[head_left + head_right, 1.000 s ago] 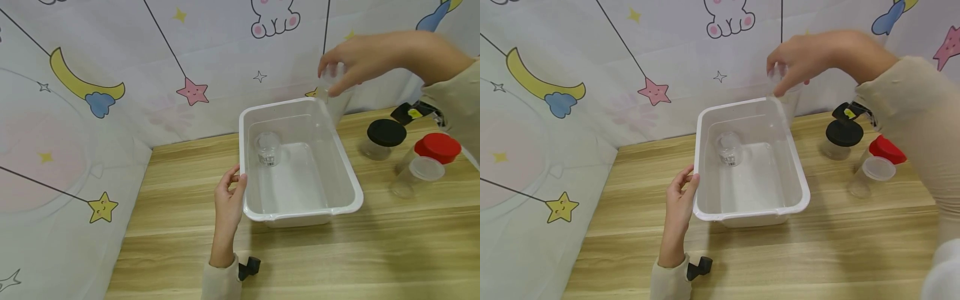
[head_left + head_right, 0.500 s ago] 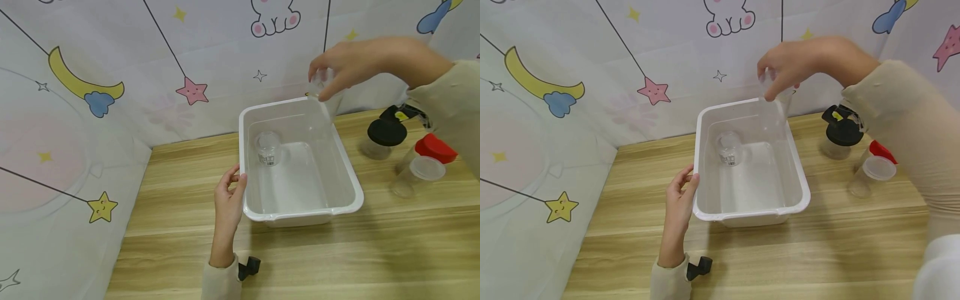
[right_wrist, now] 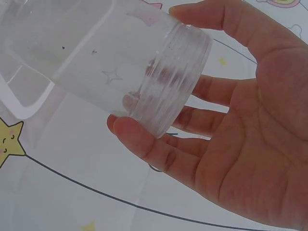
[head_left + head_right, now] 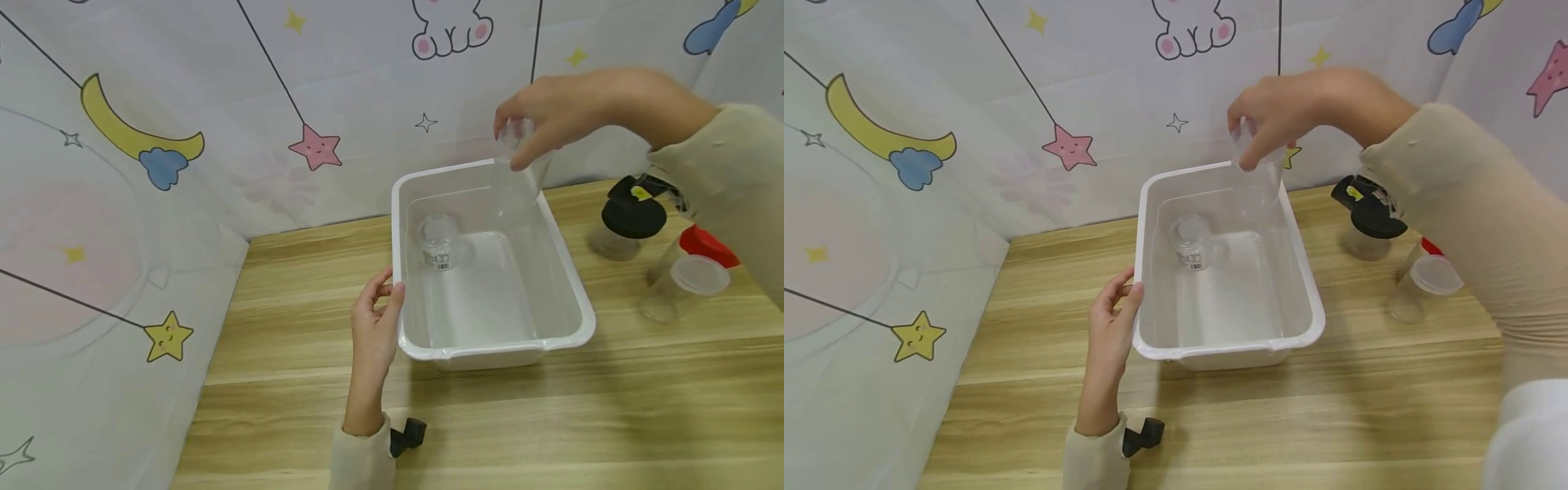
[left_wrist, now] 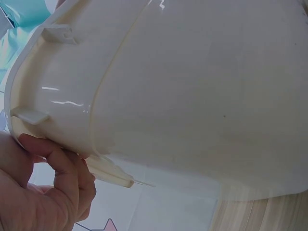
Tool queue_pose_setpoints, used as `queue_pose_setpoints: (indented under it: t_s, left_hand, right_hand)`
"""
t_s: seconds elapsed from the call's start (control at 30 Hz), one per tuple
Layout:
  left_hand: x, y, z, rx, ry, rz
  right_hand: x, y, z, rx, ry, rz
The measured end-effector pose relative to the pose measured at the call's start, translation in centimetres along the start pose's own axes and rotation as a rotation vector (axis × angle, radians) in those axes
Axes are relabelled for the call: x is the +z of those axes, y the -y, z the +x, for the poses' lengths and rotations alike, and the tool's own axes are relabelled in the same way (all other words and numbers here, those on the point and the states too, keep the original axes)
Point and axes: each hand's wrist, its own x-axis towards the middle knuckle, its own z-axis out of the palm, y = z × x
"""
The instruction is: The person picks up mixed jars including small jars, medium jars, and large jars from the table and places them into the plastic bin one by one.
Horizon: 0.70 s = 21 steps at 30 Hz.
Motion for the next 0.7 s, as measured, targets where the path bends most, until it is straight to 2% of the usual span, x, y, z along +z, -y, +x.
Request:
queue_pose_setpoints:
  t_s: [0.7]
  left_hand:
    - [0.0,0.2,0.0,-0.003,0.001,0.004]
  right_hand:
    - [1.8,0.6,1.9,-0.069,-0.009,0.015]
